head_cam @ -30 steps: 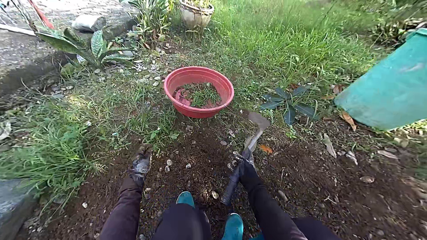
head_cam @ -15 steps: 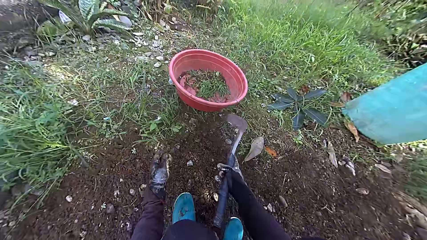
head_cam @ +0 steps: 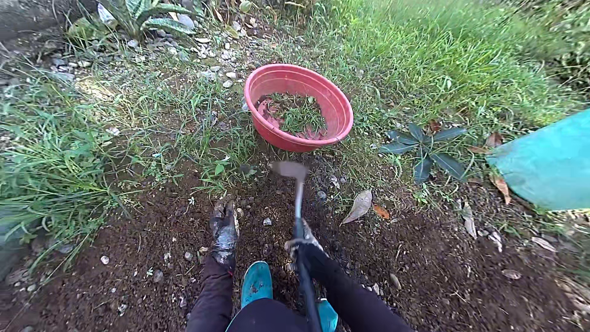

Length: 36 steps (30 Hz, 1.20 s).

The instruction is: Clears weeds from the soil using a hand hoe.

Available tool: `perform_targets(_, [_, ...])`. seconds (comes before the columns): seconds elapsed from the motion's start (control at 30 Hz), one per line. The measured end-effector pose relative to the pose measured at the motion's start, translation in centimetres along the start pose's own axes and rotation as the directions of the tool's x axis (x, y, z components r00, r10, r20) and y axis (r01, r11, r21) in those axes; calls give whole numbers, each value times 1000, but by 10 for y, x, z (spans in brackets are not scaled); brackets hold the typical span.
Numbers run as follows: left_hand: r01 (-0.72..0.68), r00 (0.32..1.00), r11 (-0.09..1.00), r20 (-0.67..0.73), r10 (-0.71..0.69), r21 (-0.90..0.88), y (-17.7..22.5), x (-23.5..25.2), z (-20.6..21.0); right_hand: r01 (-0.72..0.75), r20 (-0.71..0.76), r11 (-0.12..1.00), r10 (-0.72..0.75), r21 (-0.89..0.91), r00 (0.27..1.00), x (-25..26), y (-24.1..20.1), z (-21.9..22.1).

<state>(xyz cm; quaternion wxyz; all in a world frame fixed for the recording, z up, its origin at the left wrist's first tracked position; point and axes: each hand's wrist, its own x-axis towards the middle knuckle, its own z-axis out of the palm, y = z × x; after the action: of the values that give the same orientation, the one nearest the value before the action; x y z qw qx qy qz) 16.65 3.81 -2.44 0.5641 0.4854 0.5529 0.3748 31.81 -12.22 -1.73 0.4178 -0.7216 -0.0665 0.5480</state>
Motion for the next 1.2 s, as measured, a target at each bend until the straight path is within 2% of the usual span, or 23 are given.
perform_targets(0.07, [7, 1000, 1000, -9, -7, 1, 7, 1, 3, -95, 86, 987, 107, -128, 991, -19, 12, 0])
perform_targets(0.17, [4, 999, 999, -47, -6, -46, 7, 0, -3, -117, 70, 966, 136, -232, 988, -29, 19, -19])
perform_targets(0.2, [-9, 998, 999, -64, 6, -44, 4, 0, -8, -113, 49, 976, 124, -184, 991, -30, 15, -22])
perform_targets(0.3, [-41, 992, 999, -118, 40, -7, -5, 6, -17, -11, -109, 991, 26, 131, 994, -14, 0, -14])
perform_targets(0.37, [-37, 995, 999, -96, 39, 19, -11, 6, -16, 47, -163, 980, -15, 194, 987, -3, 2, -2])
perform_targets(0.43, [-27, 998, 997, -53, 31, 66, -11, 5, -8, -4, -52, 1000, 4, -2, 999, -7, 13, 7])
perform_targets(0.5, [-38, 999, 996, 4, 38, 85, -7, 4, -2, -68, 80, 980, 85, -189, 993, -21, 23, 5])
perform_targets(0.57, [-55, 998, 997, -13, 56, 53, -10, 6, -3, -109, 91, 968, 132, -227, 987, -24, 29, -7])
perform_targets(0.63, [-63, 996, 998, -70, 63, 2, -16, 9, -12, -107, 26, 990, 109, -89, 994, -21, 21, -12])
perform_targets(0.7, [-62, 990, 997, -126, 57, -37, -19, 10, -20, -14, -70, 995, 21, 99, 997, -16, 6, -10])
perform_targets(0.73, [-56, 988, 997, -146, 47, -53, -19, 9, -21, 50, -106, 990, -36, 130, 994, -11, 3, -7])
perform_targets(0.77, [-46, 987, 998, -154, 38, -48, -18, 7, -20, 99, -118, 990, -87, 97, 989, -6, 2, -4])
perform_targets(0.83, [-22, 992, 1000, -123, 22, 4, -12, 5, -14, 104, -29, 983, -109, -152, 994, -7, 4, 2])
perform_targets(0.87, [-20, 995, 1000, -96, 22, 19, -11, 5, -11, 64, 44, 960, -54, -273, 998, -10, 10, 3])
perform_targets(1.0, [-62, 995, 998, -79, 63, 5, -11, 10, -10, -81, 98, 917, 129, -391, 987, -22, 30, 0])
perform_targets(1.07, [-71, 988, 997, -138, 71, 3, -15, 11, -19, -69, 70, 961, 91, -267, 993, -16, 26, -2])
perform_targets(1.13, [-63, 984, 998, -169, 63, 5, -14, 8, -29, -23, -30, 994, 20, -105, 999, -11, 10, 5])
perform_targets(1.2, [-63, 981, 998, -185, 67, 24, -12, 9, -31, 58, -105, 994, -68, -96, 992, -4, -3, 15])
